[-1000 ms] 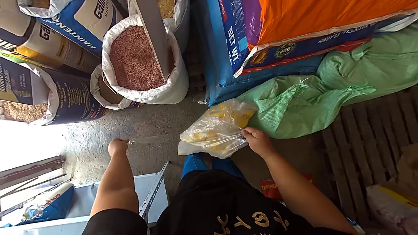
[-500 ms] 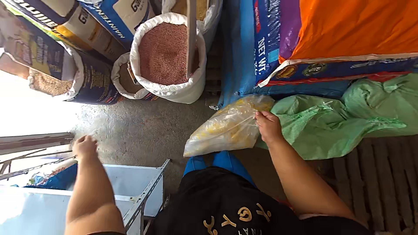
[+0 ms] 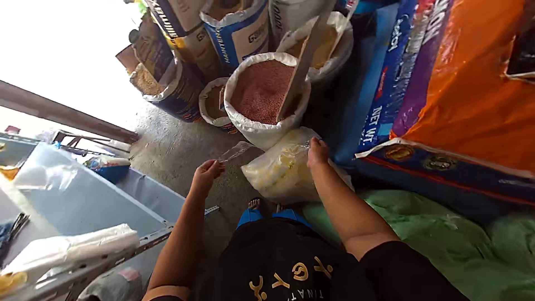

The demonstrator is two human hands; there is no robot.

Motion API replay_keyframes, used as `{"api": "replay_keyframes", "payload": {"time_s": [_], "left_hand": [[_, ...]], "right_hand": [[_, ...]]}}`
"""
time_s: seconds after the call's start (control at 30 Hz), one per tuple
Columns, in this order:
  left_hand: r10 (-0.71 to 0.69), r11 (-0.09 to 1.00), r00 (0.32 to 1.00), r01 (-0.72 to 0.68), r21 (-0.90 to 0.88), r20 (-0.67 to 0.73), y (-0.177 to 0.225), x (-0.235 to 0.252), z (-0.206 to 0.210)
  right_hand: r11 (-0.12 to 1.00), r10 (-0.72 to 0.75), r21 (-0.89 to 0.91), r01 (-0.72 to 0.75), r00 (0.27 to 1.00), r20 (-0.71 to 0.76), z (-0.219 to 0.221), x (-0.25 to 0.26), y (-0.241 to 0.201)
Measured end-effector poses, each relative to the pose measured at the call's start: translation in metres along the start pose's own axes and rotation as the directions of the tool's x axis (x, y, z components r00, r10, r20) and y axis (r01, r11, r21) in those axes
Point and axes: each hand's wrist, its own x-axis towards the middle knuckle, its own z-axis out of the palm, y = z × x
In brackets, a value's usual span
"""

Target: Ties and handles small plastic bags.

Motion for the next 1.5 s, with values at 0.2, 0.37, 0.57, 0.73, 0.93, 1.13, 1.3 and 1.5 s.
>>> {"api": "replay_keyframes", "payload": {"time_s": [0.2,0.37,0.57,0.73,0.93,1.13,1.3,1.5], "left_hand": [[0.13,0.99,0.991,-0.13,-0.047,0.012,0.021,-0.055,0.026],[0.185,0.975,0.983,-0.183,-0.126,0.004,0.028,-0.091,0.053],[-0.034,0.979,0.998,0.022,0.2,0.057,0.011,-0.123,0.065],[-0.175,0.984,0.98,0.176,0.003,-0.093,0.011,-0.139,0.081],[-0.141,0.947,0.982,0.097,-0.305,-0.127,0.012,-0.141,0.087],[-0.106,0.926,0.984,0.044,-0.375,-0.146,0.0,-0.153,0.074],[-0.01,0.968,0.956,-0.064,-0.242,-0.294,-0.015,-0.182,0.038],[0.439,0.893,0.67,-0.4,0.207,-0.599,-0.039,-0.257,-0.051]], "right_hand": [[0.899,-0.071,-0.408,0.158,0.973,0.219,-0.021,-0.029,-0.014],[0.968,0.194,-0.094,-0.232,0.455,0.869,-0.018,-0.099,-0.033],[0.856,-0.22,0.48,-0.192,0.705,0.674,-0.009,-0.105,-0.053],[0.511,-0.547,0.268,0.816,0.068,0.835,-0.017,-0.114,-0.045],[0.228,-0.413,0.254,0.94,-0.143,0.899,-0.004,-0.155,-0.013],[0.179,-0.508,0.21,0.961,-0.092,0.856,0.005,-0.171,-0.005],[0.304,-0.02,-0.16,0.939,0.174,0.985,0.034,-0.222,-0.028],[0.838,0.497,-0.542,0.066,0.316,0.808,0.097,-0.255,0.007]]}}
